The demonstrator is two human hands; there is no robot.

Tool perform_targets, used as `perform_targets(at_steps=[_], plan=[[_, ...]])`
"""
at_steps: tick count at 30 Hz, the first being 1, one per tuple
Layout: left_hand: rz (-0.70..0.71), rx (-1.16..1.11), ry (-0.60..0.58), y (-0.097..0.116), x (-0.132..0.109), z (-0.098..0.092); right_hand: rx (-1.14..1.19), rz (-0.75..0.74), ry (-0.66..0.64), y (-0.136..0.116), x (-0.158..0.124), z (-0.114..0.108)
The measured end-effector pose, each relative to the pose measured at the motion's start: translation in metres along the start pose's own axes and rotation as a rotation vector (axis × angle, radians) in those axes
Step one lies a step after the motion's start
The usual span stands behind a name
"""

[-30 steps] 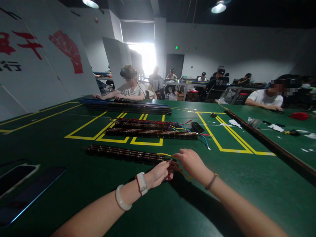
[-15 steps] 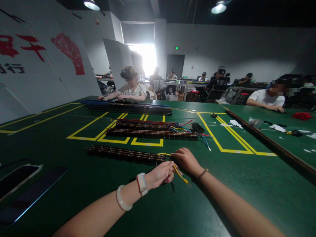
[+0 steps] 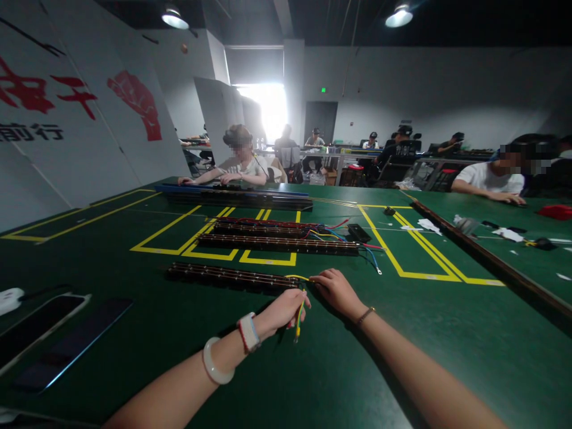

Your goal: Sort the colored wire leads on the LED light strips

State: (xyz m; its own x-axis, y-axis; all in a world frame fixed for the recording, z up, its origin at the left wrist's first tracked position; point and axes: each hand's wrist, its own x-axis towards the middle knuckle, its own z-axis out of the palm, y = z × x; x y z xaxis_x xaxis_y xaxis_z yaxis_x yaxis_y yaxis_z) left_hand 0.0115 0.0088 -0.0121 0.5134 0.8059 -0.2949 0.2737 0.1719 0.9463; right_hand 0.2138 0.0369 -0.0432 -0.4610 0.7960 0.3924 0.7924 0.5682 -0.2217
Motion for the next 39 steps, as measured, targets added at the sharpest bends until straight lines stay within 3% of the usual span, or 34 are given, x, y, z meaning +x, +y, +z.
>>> perform_targets(at_steps=[4, 10, 15, 30, 39], plan=[[0.124, 0.270, 0.126, -0.003, 0.000, -0.005, -0.005, 0.003, -0.002, 0.001, 0.000, 0.001], [0.256, 0.543, 0.422, -0.020, -0.003, 0.003, -0.019, 0.004, -0.012, 0.002, 0.001, 0.002], [0.290, 0.658, 0.391, -0.020, -0.005, 0.005, -0.014, 0.007, -0.022, 0.001, 0.001, 0.001], [0.567, 0.987, 0.311, -0.018, -0.009, 0.009, 0.005, -0.001, 0.015, -0.001, 0.000, 0.002], [0.600, 1.416, 0.278, -0.011, -0.012, 0.008, 0.146, -0.001, 0.075, -0.018, -0.005, -0.002]])
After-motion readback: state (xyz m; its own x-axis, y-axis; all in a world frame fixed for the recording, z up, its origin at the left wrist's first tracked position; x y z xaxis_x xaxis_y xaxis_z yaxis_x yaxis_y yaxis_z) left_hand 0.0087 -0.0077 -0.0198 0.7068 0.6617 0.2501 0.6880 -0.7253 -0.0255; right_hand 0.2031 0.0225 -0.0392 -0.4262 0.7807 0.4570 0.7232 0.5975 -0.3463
